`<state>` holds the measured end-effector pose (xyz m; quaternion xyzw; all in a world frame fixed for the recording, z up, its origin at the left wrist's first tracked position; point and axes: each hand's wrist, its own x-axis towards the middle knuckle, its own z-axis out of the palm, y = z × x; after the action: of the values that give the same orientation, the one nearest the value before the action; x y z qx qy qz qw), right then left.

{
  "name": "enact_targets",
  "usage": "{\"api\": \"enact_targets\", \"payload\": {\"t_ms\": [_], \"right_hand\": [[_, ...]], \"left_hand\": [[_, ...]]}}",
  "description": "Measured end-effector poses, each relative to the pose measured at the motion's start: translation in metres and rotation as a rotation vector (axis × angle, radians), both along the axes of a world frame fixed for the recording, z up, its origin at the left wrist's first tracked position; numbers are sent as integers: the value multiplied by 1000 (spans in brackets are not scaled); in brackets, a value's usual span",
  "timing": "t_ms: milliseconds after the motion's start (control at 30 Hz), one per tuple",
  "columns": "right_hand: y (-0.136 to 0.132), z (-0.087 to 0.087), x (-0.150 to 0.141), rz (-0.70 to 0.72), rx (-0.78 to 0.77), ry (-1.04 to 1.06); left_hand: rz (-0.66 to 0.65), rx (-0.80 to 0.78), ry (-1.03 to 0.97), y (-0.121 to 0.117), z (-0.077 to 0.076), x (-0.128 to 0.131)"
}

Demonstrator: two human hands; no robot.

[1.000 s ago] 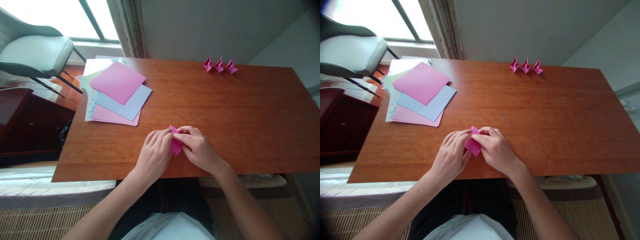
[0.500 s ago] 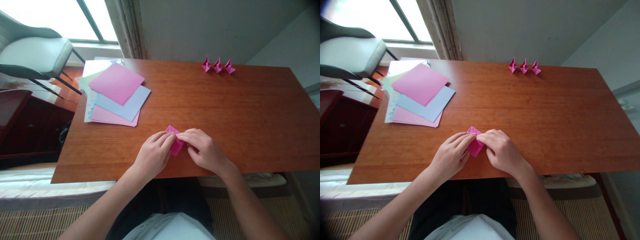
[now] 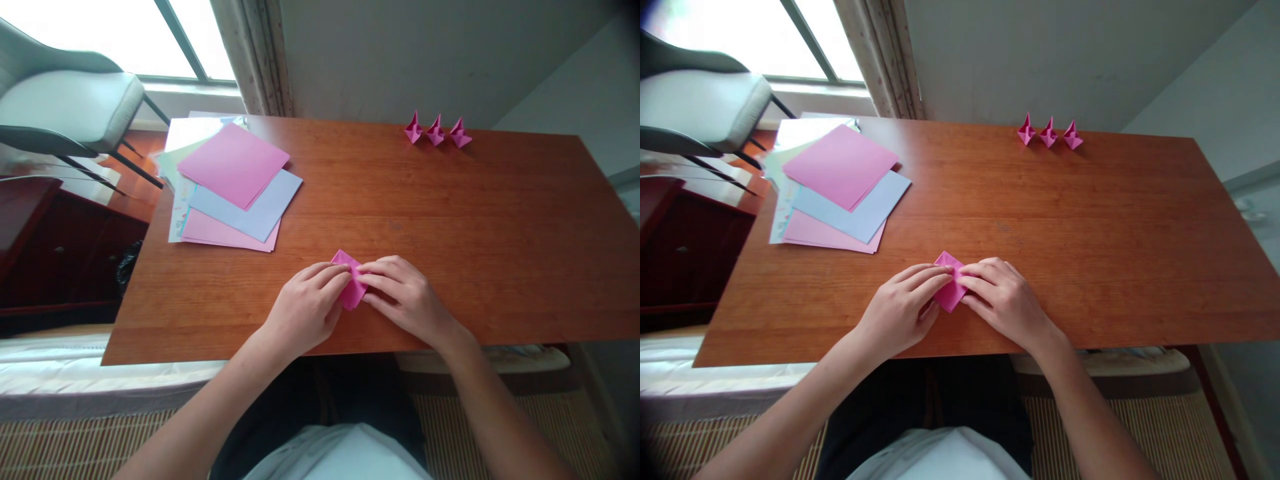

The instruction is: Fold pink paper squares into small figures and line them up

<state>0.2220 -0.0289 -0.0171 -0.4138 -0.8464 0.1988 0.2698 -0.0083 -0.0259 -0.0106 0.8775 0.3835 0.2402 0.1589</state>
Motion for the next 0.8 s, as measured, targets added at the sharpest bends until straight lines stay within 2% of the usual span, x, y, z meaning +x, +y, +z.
{"api": "enact_targets", "payload": {"t_ms": [133,433,800], "right_hand": [[1,1,-3,-21,11,35],[-2,0,-5,-45,23,35],[-5,-1,-2,-113,23,25]], "left_hand": [[-16,-33,1,1,4,-2],[44,17,-50,2,-7,2],[60,13,-55,1,-8,3]]}}
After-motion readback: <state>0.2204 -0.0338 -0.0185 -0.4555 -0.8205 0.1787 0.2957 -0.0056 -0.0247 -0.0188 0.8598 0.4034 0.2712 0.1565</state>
